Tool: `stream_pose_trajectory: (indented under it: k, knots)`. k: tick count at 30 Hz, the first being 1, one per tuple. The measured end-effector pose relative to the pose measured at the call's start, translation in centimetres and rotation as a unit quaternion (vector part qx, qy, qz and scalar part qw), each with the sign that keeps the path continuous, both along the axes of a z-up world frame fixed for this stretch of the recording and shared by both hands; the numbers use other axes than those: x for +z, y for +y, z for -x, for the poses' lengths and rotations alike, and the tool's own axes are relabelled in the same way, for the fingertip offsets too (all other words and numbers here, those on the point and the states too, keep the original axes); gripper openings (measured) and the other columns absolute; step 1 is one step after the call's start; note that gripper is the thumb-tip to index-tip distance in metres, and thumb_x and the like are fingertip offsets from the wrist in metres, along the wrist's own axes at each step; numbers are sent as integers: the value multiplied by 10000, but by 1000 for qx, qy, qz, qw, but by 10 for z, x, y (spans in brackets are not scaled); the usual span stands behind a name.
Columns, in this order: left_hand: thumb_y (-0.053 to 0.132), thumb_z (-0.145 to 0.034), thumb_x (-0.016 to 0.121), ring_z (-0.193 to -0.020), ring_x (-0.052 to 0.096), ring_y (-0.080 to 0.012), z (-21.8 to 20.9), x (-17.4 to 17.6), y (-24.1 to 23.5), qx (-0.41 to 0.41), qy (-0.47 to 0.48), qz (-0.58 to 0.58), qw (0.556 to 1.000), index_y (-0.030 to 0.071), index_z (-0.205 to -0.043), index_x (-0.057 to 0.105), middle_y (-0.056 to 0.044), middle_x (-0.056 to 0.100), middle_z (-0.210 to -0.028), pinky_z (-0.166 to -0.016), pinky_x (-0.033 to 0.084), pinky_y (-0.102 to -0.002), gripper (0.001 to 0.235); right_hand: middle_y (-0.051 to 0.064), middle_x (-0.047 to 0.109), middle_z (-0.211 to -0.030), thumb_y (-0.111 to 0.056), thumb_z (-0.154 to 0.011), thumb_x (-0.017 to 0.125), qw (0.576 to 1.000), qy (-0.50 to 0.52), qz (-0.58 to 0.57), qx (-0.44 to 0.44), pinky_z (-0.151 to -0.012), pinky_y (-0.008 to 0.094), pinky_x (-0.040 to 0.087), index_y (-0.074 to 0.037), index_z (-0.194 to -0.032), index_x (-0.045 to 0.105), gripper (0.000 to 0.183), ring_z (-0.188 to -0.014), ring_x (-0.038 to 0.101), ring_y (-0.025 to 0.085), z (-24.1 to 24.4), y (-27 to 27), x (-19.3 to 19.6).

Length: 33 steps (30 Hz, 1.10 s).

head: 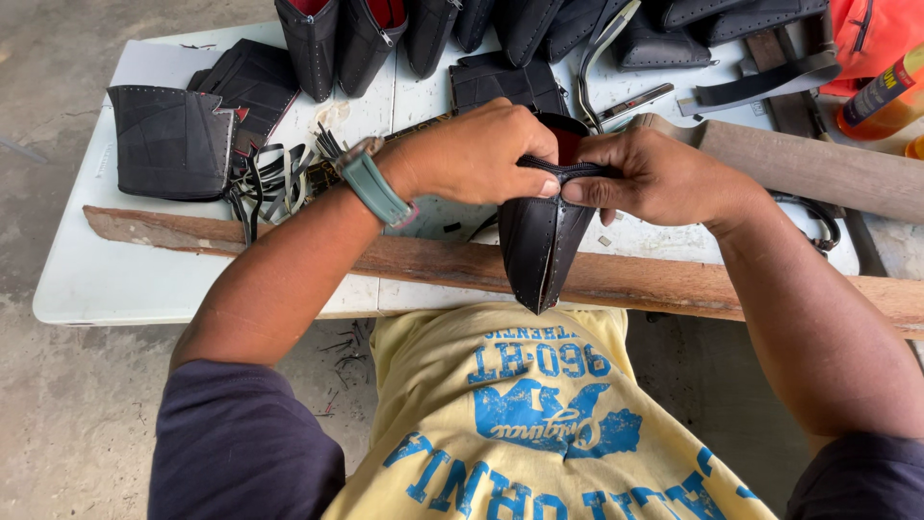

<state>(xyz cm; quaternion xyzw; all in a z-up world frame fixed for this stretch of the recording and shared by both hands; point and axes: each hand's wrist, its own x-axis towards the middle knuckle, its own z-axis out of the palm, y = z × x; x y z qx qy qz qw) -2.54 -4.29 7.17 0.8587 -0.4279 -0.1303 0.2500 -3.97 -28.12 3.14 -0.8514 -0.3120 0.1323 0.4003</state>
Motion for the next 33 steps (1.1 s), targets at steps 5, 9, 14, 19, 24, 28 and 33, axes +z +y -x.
stream_pose_trajectory:
  k: [5, 9, 14, 19, 24, 28, 33]
  knots:
    - [280, -896, 717, -602, 720, -122, -10, 0, 2, -37, 67, 28, 997, 19, -978, 754, -74, 746, -752, -549, 583, -289, 277, 70, 763, -866, -283, -890, 707, 999, -9, -22, 27, -554, 298, 597, -14, -1142, 740, 370, -620, 698, 147, 3, 1, 5]
    - [262, -907, 724, -645, 728, -133, -11, -6, 2, -44, 0, 41, 998, 12, -983, 764, -88, 754, -755, -594, 576, -301, 264, 89, 757, -807, -286, -901, 711, 999, -20, 21, -22, -544, 311, 585, -22, -1118, 756, 344, -593, 691, 159, 7, 4, 4]
    - [295, -786, 779, -667, 742, -190, 0, 3, 3, 20, 34, -6, 999, 20, -983, 758, -103, 753, -776, -633, 588, -337, 338, 100, 755, -794, -279, -903, 714, 998, -35, 40, -37, -548, 321, 585, -29, -1136, 744, 343, -582, 704, 169, 10, 9, 8]
    - [313, -554, 929, -788, 772, -248, 8, 1, 3, 24, -20, 8, 999, -12, -1025, 742, -156, 780, -887, -736, 595, -353, 602, 106, 756, -858, -269, -911, 717, 994, -74, 54, -54, -579, 334, 579, -19, -1176, 725, 364, -598, 715, 178, 13, 14, 11]
    - [314, -549, 962, -911, 757, -315, 8, -4, -3, 44, -60, 22, 997, -59, -1102, 707, -228, 754, -991, -826, 583, -376, 714, 117, 763, -829, -277, -905, 727, 994, -53, 56, -82, -581, 335, 574, -19, -1192, 718, 387, -606, 718, 183, 12, 15, 11]
    - [293, -545, 953, -893, 761, -307, 10, -1, -9, 69, -46, 9, 996, -51, -1118, 706, -218, 756, -981, -811, 586, -375, 712, 166, 760, -726, -292, -920, 735, 988, -42, 101, -111, -598, 341, 577, -48, -1245, 709, 407, -598, 722, 197, 12, 17, 11]
    - [244, -524, 931, -786, 776, -280, 17, 5, -16, 98, -24, -21, 995, -27, -1006, 734, -186, 762, -856, -737, 605, -358, 588, 145, 772, -849, -244, -900, 750, 988, -89, 85, -97, -682, 331, 570, -38, -1181, 745, 349, -702, 726, 173, 13, 19, 7]
